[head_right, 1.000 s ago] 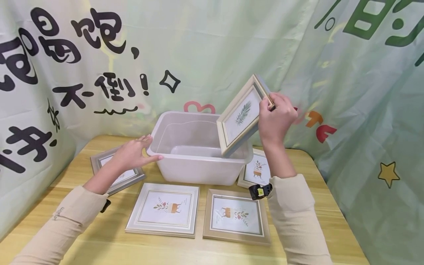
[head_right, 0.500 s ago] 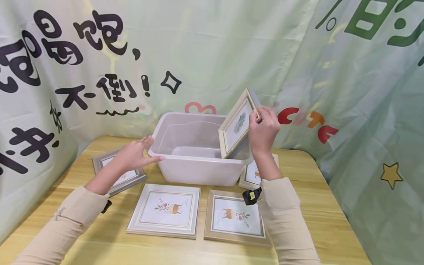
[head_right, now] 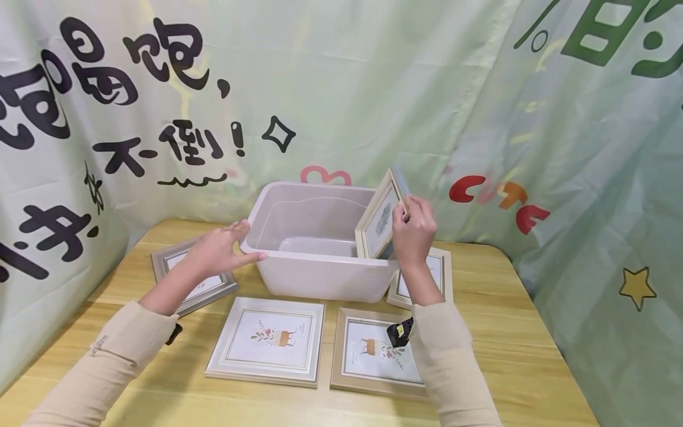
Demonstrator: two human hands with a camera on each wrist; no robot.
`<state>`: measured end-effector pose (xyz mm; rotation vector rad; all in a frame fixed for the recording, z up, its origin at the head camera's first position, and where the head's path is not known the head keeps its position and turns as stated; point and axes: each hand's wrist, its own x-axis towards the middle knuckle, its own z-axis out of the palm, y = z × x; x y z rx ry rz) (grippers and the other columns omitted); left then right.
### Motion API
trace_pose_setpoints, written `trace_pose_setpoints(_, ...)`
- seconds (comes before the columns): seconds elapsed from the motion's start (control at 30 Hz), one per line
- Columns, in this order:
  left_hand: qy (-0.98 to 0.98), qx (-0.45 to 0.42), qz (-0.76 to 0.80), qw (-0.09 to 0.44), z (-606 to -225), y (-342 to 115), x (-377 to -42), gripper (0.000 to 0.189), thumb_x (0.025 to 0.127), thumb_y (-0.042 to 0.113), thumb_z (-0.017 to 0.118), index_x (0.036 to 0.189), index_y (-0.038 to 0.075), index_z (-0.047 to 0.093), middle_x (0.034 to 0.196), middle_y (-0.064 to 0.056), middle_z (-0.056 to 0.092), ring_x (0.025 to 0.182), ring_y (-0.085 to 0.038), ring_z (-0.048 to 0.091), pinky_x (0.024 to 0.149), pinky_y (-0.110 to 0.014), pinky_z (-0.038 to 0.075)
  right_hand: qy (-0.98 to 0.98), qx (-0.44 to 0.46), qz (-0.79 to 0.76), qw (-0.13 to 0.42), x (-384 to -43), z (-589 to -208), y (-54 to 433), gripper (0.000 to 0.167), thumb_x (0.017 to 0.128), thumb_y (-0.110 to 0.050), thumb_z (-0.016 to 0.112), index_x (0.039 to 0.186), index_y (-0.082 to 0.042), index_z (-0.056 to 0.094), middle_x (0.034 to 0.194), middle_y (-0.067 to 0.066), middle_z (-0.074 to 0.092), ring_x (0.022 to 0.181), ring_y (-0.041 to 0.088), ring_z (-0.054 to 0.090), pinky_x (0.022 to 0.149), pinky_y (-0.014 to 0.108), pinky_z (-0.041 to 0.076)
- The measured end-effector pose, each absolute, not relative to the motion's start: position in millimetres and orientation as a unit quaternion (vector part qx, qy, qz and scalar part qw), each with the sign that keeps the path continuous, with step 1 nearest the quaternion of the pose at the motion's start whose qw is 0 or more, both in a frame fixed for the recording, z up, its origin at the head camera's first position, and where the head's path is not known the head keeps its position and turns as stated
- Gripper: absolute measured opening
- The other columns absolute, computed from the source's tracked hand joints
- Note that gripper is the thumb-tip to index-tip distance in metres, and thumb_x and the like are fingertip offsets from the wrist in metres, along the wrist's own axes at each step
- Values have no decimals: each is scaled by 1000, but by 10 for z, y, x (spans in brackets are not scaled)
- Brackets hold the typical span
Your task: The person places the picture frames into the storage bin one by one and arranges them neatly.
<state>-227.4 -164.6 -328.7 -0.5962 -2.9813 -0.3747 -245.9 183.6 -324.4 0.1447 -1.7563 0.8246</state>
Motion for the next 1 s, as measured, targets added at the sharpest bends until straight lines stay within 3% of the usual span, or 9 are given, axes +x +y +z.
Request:
trace_pose_setpoints(0.37,-971,-198,-123,45,-3307,-1642,-2274,85,93,53,67,142,-14,48,148,-31,43,135,-51,43,98,-78,36,-763,84,321,555,-2425,-3488,1861,13,84,14,65,94,19,71,92,30,68,78,44,68,63,57,57)
trace_pose_setpoints(0.57,-971,-198,-122,47,-3298,-1646,-2261,85,93,53,67,141,-14,48,148,-32,44,133,-52,45,97,-77,37,-769,100,313,548,-2400,-3528,1871,13,83,15,64,93,18,71,91,29,68,76,44,67,62,57,57)
trace_pose_setpoints(1.0,-971,-197,-129,49,-3303,-1643,-2257,84,92,53,67,141,-13,49,147,-31,45,133,-52,45,95,-79,36,-827,133,295,459,-2296,-3558,1957,12,82,14,67,93,17,71,91,27,66,77,42,67,66,55,59)
